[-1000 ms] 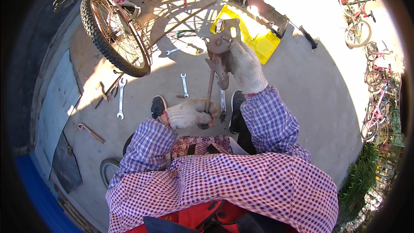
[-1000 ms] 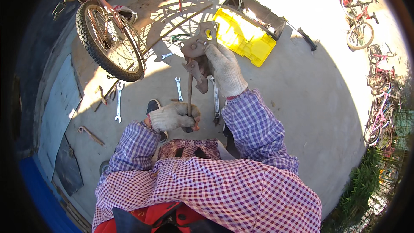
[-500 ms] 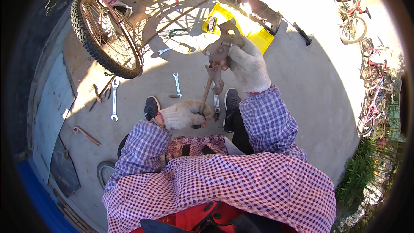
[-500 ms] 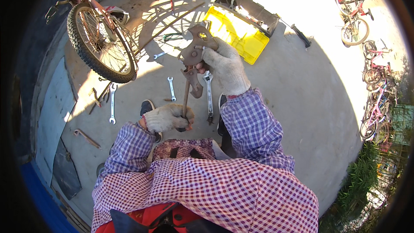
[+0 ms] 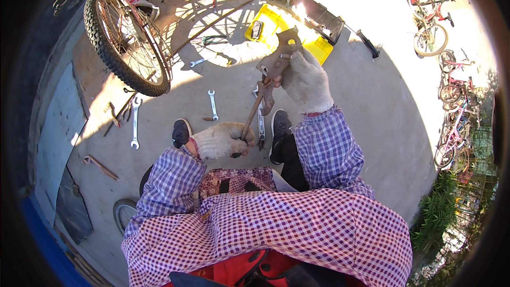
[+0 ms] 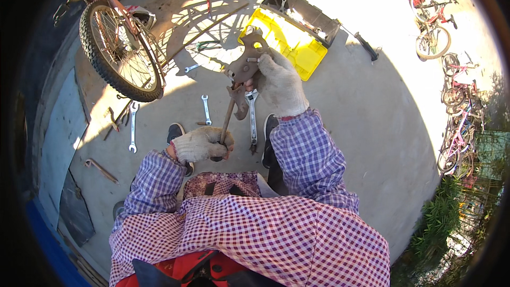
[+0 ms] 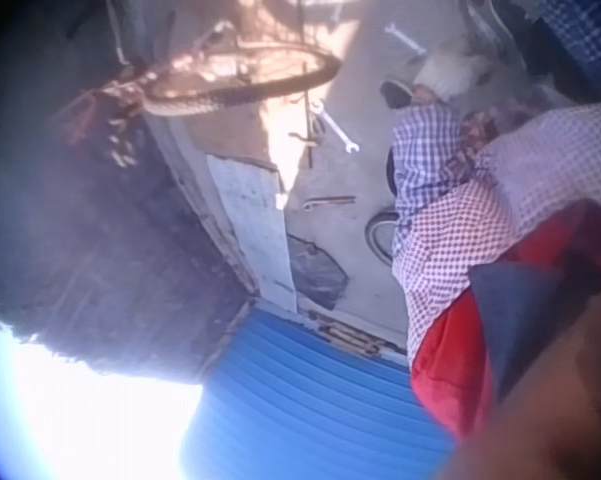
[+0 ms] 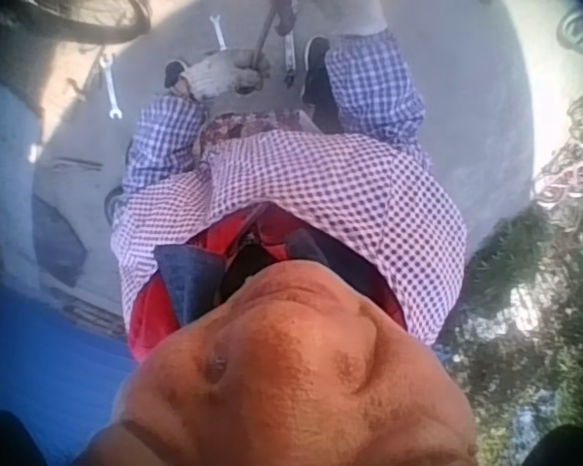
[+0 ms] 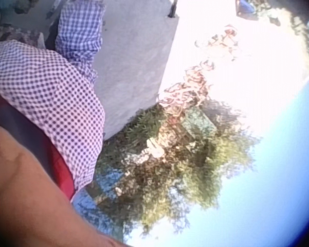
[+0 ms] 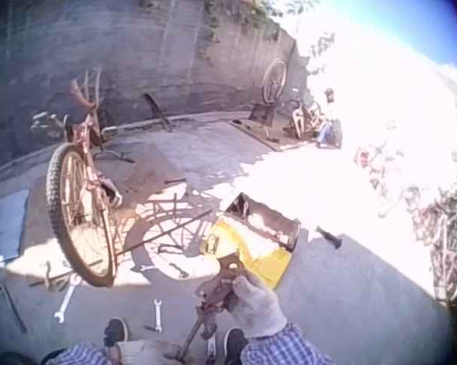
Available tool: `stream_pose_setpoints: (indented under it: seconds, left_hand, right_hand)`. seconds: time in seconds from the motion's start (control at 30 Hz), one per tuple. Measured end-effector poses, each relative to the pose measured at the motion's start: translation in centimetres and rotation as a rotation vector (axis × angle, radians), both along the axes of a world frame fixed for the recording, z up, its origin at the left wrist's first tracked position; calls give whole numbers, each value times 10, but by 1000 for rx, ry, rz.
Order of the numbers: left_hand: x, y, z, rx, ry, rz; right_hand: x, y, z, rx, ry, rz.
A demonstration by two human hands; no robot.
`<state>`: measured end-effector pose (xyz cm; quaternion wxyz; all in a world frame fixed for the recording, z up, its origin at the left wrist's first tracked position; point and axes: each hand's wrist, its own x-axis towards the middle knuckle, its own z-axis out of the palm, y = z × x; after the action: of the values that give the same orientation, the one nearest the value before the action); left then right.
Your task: The person works on a bicycle's rear wheel and chain area, using a wrench to tighten components and a brush to clean the chain. They rotate the wheel, adjust the chain tension, and use a hammer to strike a wrench for additional force.
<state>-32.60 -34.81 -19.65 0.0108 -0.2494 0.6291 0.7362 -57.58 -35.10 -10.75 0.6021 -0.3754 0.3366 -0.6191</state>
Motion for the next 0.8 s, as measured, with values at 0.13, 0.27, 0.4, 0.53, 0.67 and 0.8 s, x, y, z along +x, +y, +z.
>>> stream_pose_setpoints:
  seconds: [0.13, 0.27, 0.4, 0.53, 0.67, 0.8]
  left_hand:
    - [-1, 0, 1, -38, -9, -2]
    - [-1, 2, 3, -60, -10, -20]
    - [0, 4, 2, -87, -24, -15]
    - [-3, 4, 5, -55, 36, 96]
    - [-9, 0, 15, 115, 279, 309]
    - [-10, -6, 29, 80, 237, 426]
  right_hand:
    - [-5, -2, -7, 18, -70, 28]
    - [-11, -3, -15, 37, -137, 22]
    - [-14, -4, -24, 61, -169, 6]
    - [-15, -5, -30, 58, -173, 49]
    - [-12, -7, -31, -47, -252, 259]
    - [-8, -11, -27, -216, -203, 350]
